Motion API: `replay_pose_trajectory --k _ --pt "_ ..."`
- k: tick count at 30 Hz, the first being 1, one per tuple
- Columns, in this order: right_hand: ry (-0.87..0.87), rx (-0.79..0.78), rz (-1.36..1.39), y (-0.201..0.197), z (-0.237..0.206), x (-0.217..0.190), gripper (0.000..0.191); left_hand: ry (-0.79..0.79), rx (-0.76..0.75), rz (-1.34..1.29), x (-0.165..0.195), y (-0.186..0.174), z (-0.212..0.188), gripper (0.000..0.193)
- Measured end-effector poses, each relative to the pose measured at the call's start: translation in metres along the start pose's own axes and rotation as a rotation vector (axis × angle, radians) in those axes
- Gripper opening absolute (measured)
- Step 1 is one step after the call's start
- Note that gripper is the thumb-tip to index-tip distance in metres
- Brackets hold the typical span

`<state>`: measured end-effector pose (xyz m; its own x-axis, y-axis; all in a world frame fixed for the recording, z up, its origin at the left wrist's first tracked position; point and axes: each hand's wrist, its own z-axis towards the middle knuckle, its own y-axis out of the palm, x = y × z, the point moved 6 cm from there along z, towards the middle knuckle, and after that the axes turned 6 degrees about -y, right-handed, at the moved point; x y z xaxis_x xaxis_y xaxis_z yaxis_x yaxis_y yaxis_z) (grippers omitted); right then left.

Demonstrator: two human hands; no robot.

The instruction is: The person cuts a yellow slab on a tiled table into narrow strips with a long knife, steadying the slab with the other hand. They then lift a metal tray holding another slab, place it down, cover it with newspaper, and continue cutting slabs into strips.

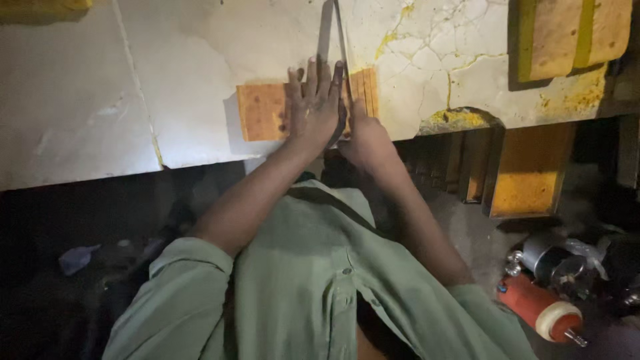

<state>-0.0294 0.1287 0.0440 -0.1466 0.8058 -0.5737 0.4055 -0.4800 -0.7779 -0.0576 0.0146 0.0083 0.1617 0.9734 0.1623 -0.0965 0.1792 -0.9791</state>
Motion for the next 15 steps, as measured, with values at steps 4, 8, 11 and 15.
replay_pose_trajectory --k 4,8,11,15 --pt "0.185 -0.266 -0.065 0.044 -0.059 0.018 0.081 -0.006 -0.055 -0.122 -0.010 -0.012 -0.001 0.073" --pt "0.067 -0.308 0.074 0.032 -0.149 0.031 0.081 -0.004 -0.165 -0.136 -0.020 -0.011 0.008 0.074" --pt "0.579 -0.132 0.446 0.071 -0.121 0.068 0.054 -0.024 -0.222 -0.124 -0.015 -0.003 0.014 0.076" --pt "0.109 -0.196 -0.115 0.061 -0.050 0.045 0.081 -0.012 -0.088 -0.125 -0.011 -0.005 0.008 0.079"
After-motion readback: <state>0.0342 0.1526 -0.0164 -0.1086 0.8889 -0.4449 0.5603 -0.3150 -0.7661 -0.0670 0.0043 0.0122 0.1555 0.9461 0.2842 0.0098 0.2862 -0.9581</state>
